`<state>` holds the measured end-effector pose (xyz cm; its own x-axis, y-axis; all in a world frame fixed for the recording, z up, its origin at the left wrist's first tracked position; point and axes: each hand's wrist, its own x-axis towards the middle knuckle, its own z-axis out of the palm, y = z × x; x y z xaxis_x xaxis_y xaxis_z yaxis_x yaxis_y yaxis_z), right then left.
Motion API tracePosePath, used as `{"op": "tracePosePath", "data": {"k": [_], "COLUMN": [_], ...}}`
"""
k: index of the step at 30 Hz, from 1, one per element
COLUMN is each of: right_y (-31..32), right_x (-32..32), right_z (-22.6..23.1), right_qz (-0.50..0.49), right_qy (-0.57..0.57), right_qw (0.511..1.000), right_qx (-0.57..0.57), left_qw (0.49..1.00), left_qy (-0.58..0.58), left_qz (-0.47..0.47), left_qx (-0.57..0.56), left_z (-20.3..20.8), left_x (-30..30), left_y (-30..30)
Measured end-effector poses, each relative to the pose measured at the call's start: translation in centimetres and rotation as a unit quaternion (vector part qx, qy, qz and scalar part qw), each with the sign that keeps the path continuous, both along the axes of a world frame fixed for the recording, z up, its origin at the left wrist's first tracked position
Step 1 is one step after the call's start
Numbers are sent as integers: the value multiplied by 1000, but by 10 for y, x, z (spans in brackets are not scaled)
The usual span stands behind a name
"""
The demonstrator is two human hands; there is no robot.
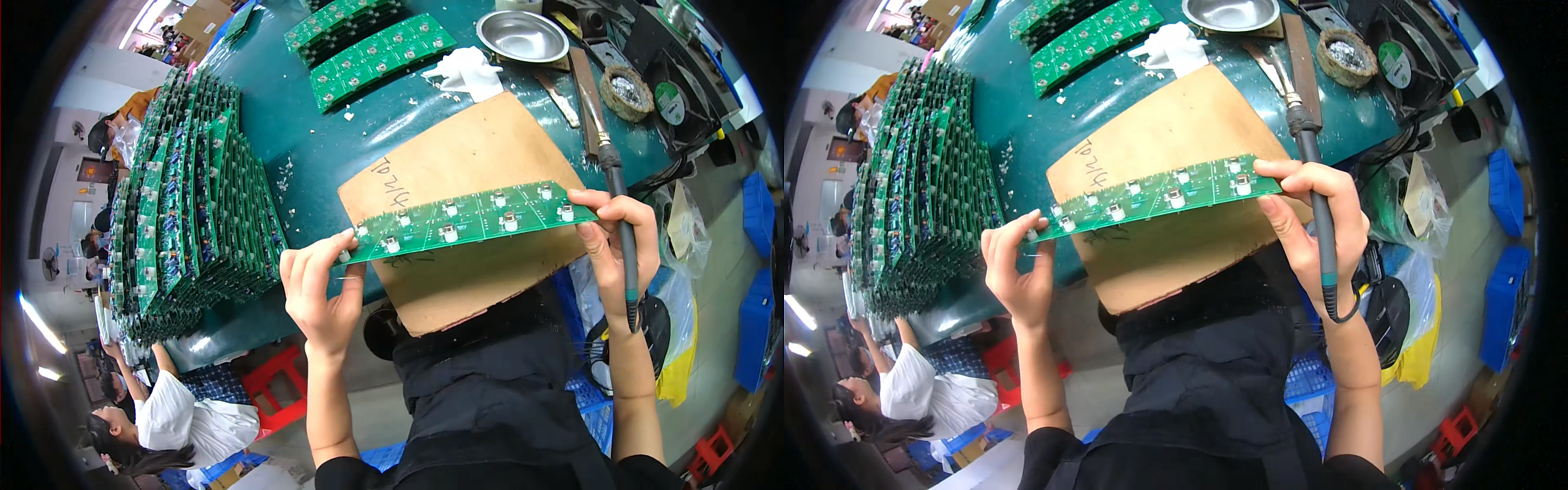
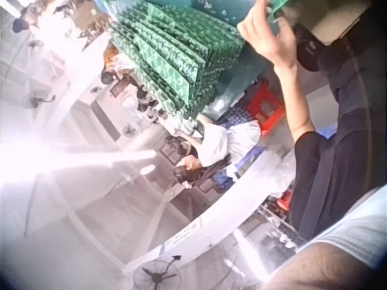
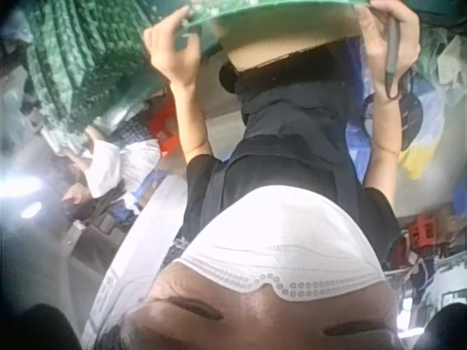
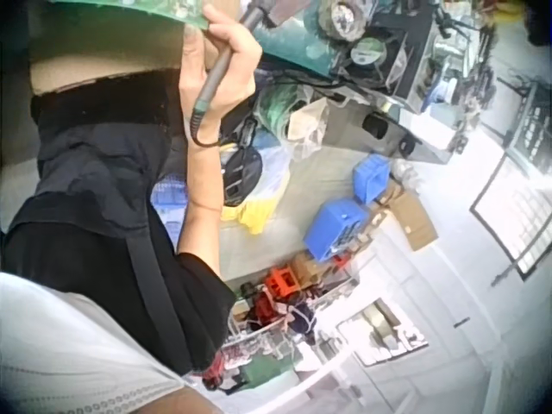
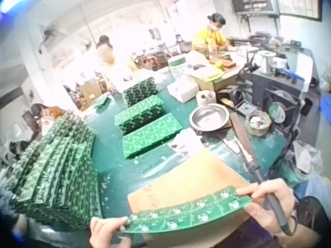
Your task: The person solders electronic components onto a circuit board using a soldering iron. The person then stacks the circuit board, inserts components into another circuit board by hand, and solders them with the soldering iron.
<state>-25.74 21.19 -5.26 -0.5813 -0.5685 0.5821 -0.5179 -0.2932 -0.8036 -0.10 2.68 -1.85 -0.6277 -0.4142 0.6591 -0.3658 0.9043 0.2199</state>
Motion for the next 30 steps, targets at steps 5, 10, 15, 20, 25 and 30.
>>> {"op": "tracePosePath", "data": {"k": [5,10,15,20,25,30], "right_y": [-13,-25,-35,-41,-15,0], "right_x": [-8,-7,-10,-19,-14,11], "right_z": [35,44,22,13,34,44], "right_qz": [-85,-68,-70,-73,-40,4], "right_qy": [26,87,107,215,124,63], "right_qw": [996,985,981,960,977,991], "right_qx": [-18,134,148,164,166,122], "left_qw": [971,865,816,929,797,733], "left_qy": [121,26,38,-116,50,81], "left_qz": [30,12,-20,59,-57,-164], "left_qx": [202,501,576,347,599,656], "left_z": [26,29,10,6,53,51], "left_x": [-6,-6,-18,-16,-13,-58], "left_y": [6,-28,-43,-43,-14,0]}}
